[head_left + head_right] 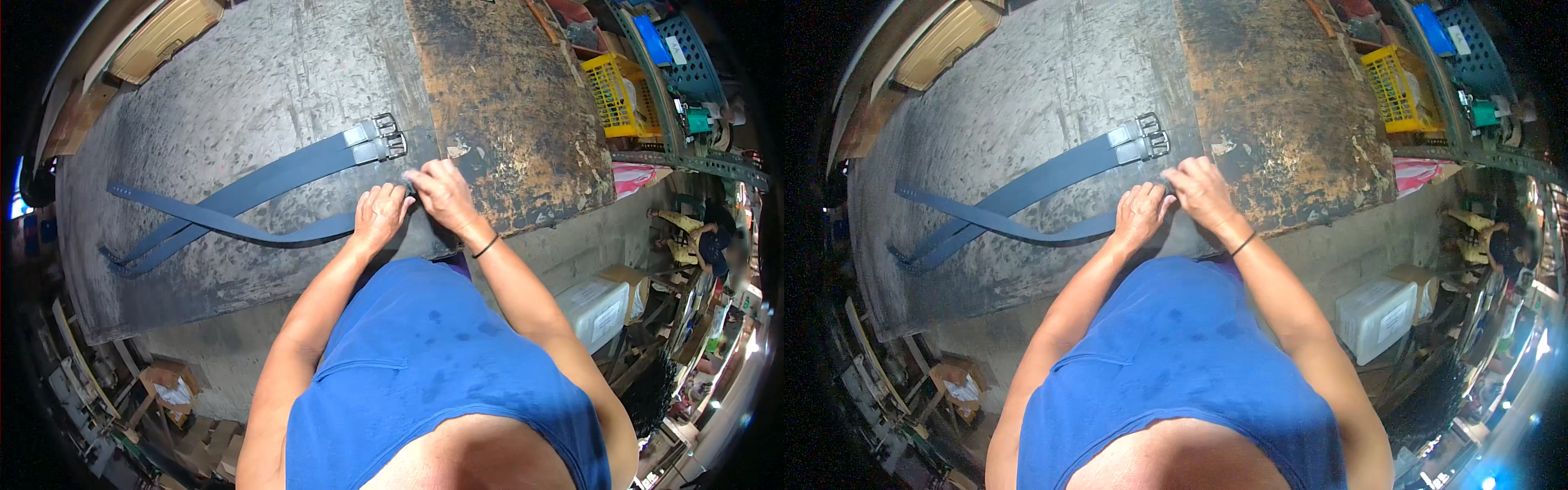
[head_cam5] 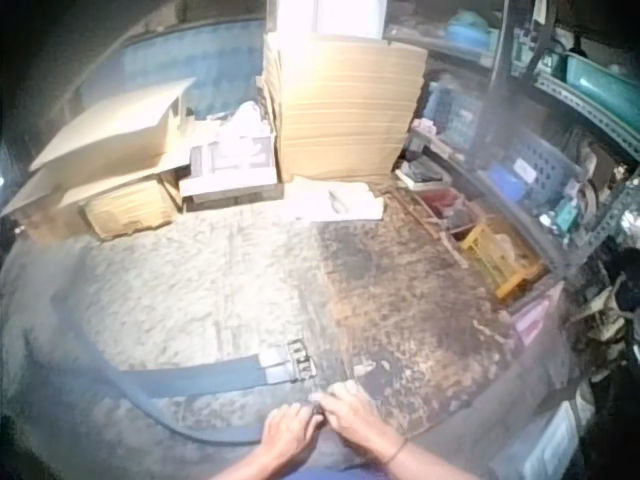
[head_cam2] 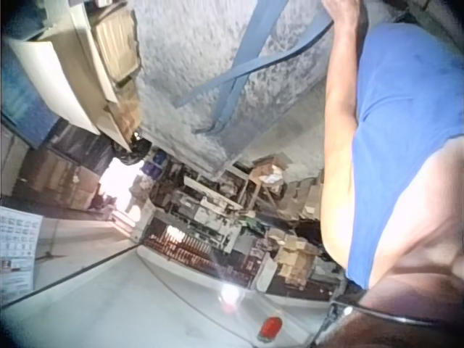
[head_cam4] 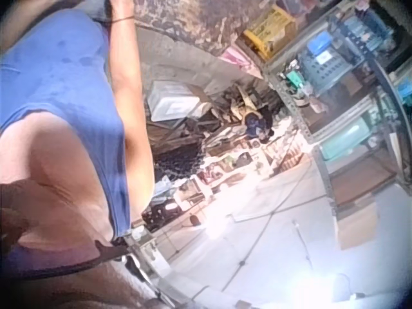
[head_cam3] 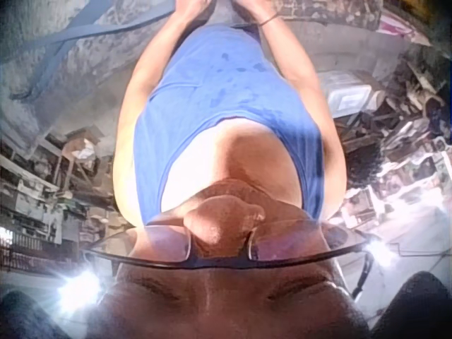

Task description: The person assembles leather belts by attaching belt buckles and hardware pieces by hand.

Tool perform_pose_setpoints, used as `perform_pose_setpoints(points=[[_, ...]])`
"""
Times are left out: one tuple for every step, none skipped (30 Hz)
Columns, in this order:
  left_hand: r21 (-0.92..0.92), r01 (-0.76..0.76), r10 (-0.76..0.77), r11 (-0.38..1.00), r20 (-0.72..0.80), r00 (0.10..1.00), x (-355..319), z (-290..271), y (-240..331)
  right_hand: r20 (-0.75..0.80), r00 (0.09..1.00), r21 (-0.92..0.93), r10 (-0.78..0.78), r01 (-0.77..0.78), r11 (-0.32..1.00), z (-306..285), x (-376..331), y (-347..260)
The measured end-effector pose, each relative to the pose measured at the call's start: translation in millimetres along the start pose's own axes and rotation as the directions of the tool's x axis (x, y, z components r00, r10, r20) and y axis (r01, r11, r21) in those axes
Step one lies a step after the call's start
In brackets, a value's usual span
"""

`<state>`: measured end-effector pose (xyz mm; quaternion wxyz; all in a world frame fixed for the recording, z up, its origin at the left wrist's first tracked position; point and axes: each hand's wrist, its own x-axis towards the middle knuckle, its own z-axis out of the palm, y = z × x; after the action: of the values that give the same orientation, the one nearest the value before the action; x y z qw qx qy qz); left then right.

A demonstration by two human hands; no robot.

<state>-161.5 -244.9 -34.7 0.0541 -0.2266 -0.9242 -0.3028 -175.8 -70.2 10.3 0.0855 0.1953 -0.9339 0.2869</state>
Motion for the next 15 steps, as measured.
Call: perform_pose_setpoints(points=[[0.005, 0.019, -0.020, 1.000, 0.027, 0.999, -1, 4, -2, 0.039, 0.999, -0.031, -0.016, 0.017, 0.999, 4, -2, 4], [0.008, 0.036, -0.036, 0.999, 0.059, 0.998, -3, 6, -3, 0.035, 0.999, -0.032, -0.006, 0.007, 0.999, 7, -5, 12], [0.008, 0.030, -0.030, 1.000, 0.062, 0.998, -1, 4, -2, -0.026, 1.000, -0.051, 0.007, -0.009, 0.999, 5, -4, 27], [-0.003, 0.016, -0.016, 1.000, 0.044, 0.999, 1, 3, -2, -0.087, 0.996, -0.070, 0.019, -0.025, 0.997, 1, -3, 43], [-0.011, 0.008, -0.008, 1.000, 0.027, 1.000, 1, 2, -3, 0.016, 0.997, -0.175, 0.079, -0.075, 0.982, -6, -5, 61], [-0.011, 0.002, -0.002, 1.000, 0.028, 1.000, 1, 2, -4, -0.005, 0.994, -0.170, 0.106, -0.105, 0.980, -11, -7, 73], [-0.021, 0.005, -0.004, 1.000, 0.042, 0.999, 0, 3, -5, -0.036, 0.991, -0.159, 0.129, -0.133, 0.978, -12, -15, 78], [-0.029, 0.013, -0.012, 0.999, 0.052, 0.999, 2, 5, -6, -0.063, 0.987, -0.147, 0.145, -0.153, 0.977, -17, -16, 75], [-0.028, 0.019, -0.017, 0.999, 0.055, 0.998, 0, 5, -6, -0.066, 0.992, -0.116, 0.109, -0.116, 0.986, -18, -13, 60], [-0.030, 0.017, -0.016, 0.999, 0.029, 0.999, 0, 6, -6, -0.069, 0.995, -0.085, 0.074, -0.080, 0.993, -14, -8, 43], [-0.032, 0.010, -0.009, 0.999, 0.003, 1.000, 1, 6, -6, -0.042, 0.999, -0.031, -0.007, 0.005, 1.000, -13, -4, 24], [-0.032, 0.007, -0.006, 0.999, 0.006, 1.000, 1, 6, -6, -0.044, 0.996, -0.037, -0.079, 0.077, 0.996, -5, -4, 14], [-0.028, 0.012, -0.011, 1.000, 0.016, 1.000, 2, 5, -5, -0.035, 0.998, -0.021, -0.054, 0.053, 0.998, 0, -7, 18], [-0.023, 0.017, -0.016, 1.000, 0.027, 1.000, 2, 4, -6, -0.026, 0.999, -0.003, -0.029, 0.029, 1.000, 6, -10, 22], [-0.021, 0.014, -0.014, 1.000, 0.027, 1.000, 3, 4, -6, -0.056, 0.998, -0.039, -0.001, -0.001, 0.999, 6, -10, 34]])
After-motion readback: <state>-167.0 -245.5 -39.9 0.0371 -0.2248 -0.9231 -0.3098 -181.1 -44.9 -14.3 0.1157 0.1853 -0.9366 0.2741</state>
